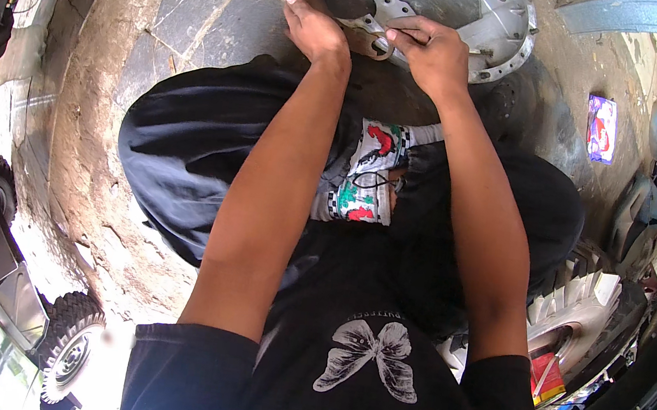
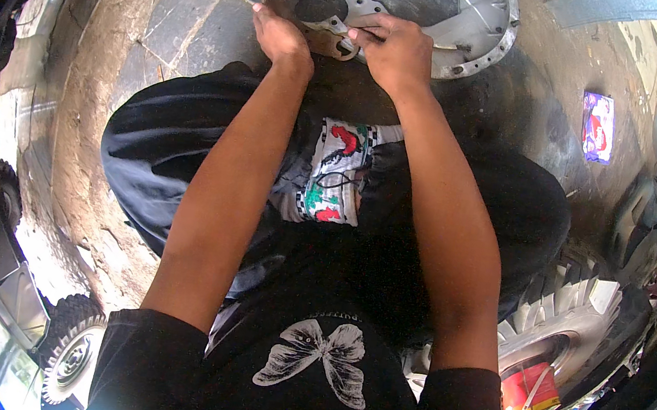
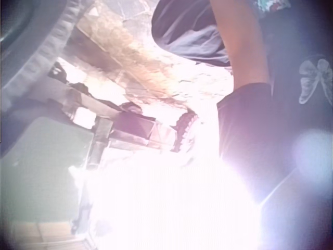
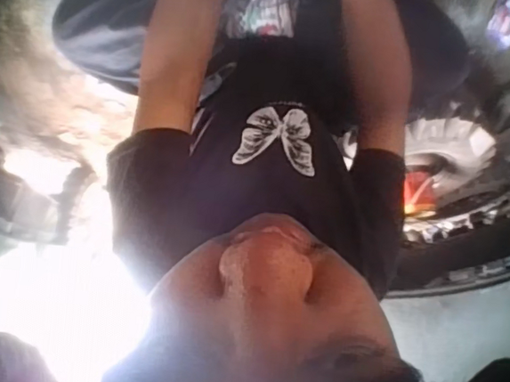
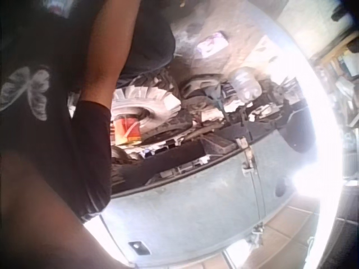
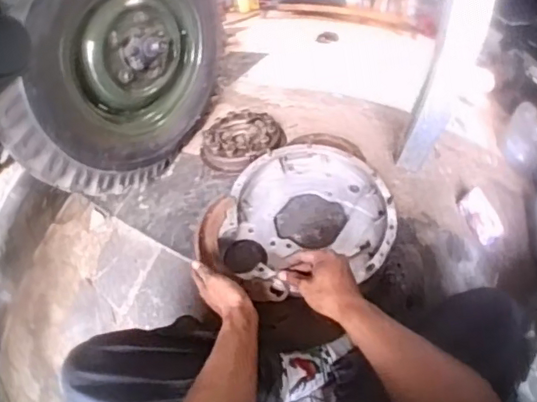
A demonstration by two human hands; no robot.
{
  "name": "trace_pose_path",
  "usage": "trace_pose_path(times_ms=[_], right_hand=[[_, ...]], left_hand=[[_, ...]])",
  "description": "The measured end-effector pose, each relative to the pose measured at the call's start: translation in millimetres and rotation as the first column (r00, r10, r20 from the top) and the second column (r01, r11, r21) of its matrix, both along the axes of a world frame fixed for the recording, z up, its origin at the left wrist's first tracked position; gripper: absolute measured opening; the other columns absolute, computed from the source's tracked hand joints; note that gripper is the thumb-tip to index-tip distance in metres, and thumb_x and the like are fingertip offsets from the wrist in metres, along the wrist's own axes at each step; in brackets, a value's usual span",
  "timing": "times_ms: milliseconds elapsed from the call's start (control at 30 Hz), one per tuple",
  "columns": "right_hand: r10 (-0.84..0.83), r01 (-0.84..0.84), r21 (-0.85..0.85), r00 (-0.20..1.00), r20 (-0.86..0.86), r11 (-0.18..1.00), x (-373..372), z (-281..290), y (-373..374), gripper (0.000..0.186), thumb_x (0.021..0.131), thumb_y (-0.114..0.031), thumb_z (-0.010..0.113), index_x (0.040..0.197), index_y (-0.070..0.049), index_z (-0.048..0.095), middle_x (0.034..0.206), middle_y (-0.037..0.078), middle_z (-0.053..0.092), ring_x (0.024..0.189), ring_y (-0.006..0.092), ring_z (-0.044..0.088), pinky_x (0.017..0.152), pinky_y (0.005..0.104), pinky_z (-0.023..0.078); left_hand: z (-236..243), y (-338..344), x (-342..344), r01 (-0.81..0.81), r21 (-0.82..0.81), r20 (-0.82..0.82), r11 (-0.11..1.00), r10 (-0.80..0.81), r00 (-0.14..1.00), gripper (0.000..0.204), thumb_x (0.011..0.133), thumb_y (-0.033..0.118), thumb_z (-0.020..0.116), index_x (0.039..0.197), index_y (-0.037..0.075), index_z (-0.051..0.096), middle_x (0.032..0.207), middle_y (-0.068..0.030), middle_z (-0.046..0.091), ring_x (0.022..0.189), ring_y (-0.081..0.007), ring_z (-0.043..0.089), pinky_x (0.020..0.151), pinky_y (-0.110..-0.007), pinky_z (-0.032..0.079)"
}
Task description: The person sits on the floor and works on a brake drum assembly, repeatedly inserting and adjusting small metal pins or clips into the brake shoe mechanism. The hands manipulate the components by hand without visible tools.
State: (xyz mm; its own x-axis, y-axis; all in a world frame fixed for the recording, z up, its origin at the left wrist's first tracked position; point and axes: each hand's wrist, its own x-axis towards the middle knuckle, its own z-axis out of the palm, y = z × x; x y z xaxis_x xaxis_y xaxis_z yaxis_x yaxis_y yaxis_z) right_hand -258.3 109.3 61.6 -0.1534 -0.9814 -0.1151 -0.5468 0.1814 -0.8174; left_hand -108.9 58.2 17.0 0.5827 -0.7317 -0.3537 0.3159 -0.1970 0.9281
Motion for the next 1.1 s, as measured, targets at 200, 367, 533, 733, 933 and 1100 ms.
trace_pose_path(times_ms=[200, 367, 533, 733, 933, 1100], right_hand=[[0.203, -0.207, -0.098, 0.978, -0.048, 0.973, 5, -12, -17, 0.024, 0.087, -0.030, 0.085, 0.107, -0.015, 0.084, 0.102, 0.007, 0.081, 0.096, 0.0262, 0.078, 0.089, 0.0365, 0.059], [0.372, -0.377, 0.004, 0.912, -0.170, 0.926, 6, -7, -34, 0.020, 0.089, -0.021, 0.083, 0.106, -0.010, 0.083, 0.102, 0.008, 0.082, 0.096, 0.0233, 0.079, 0.086, 0.0350, 0.059], [0.413, -0.429, -0.099, 0.898, -0.151, 0.898, 13, -17, -39, 0.018, 0.090, -0.014, 0.082, 0.106, -0.006, 0.082, 0.102, 0.008, 0.083, 0.096, 0.0212, 0.080, 0.086, 0.0326, 0.060], [0.380, -0.383, -0.051, 0.923, -0.065, 0.922, 14, -10, -32, 0.015, 0.087, -0.017, 0.084, 0.100, -0.011, 0.083, 0.096, 0.008, 0.082, 0.091, 0.0257, 0.079, 0.086, 0.0345, 0.061], [0.372, -0.382, -0.075, 0.920, -0.121, 0.921, 20, -13, -39, 0.016, 0.090, -0.008, 0.080, 0.105, -0.002, 0.081, 0.100, 0.007, 0.083, 0.096, 0.0184, 0.081, 0.085, 0.0298, 0.061], [0.375, -0.375, -0.098, 0.927, -0.025, 0.922, 13, -11, -31, 0.015, 0.091, -0.006, 0.078, 0.106, -0.001, 0.080, 0.099, 0.007, 0.083, 0.094, 0.0178, 0.081, 0.084, 0.0290, 0.061]], left_hand=[[-14, -4, 4, -0.002, -0.083, -0.250, 0.997, -0.019, 0.968, 0.066, 0.116, 0.044, 0.028, 0.160, -0.004, 0.039, 0.169, -0.0248, 0.032, 0.153, -0.0362, 0.038, 0.126, -0.044, 0.030], [-10, 0, 5, 0.010, -0.028, -0.454, 1.000, -0.021, 0.891, 0.067, 0.116, 0.045, 0.028, 0.165, -0.002, 0.032, 0.172, -0.0188, 0.032, 0.155, -0.0314, 0.035, 0.128, -0.043, 0.026], [-3, 5, 3, 0.021, -0.067, -0.496, 0.998, -0.052, 0.867, 0.068, 0.116, 0.046, 0.026, 0.166, 0.001, 0.029, 0.171, -0.0175, 0.033, 0.156, -0.0300, 0.034, 0.129, -0.043, 0.024], [-15, 5, 5, 0.045, -0.021, -0.455, 0.999, -0.050, 0.889, 0.073, 0.115, 0.054, 0.024, 0.165, 0.002, 0.033, 0.169, -0.0182, 0.036, 0.153, -0.0370, 0.037, 0.128, -0.049, 0.025], [-13, 6, -2, 0.024, -0.087, -0.429, 0.996, -0.059, 0.902, 0.072, 0.115, 0.053, 0.024, 0.166, 0.002, 0.032, 0.170, -0.0181, 0.036, 0.153, -0.0368, 0.037, 0.128, -0.050, 0.025], [0, 10, -1, 0.029, -0.009, -0.466, 1.000, -0.030, 0.884, 0.068, 0.116, 0.050, 0.025, 0.164, 0.003, 0.034, 0.168, -0.0175, 0.038, 0.152, -0.0346, 0.039, 0.127, -0.049, 0.027]])
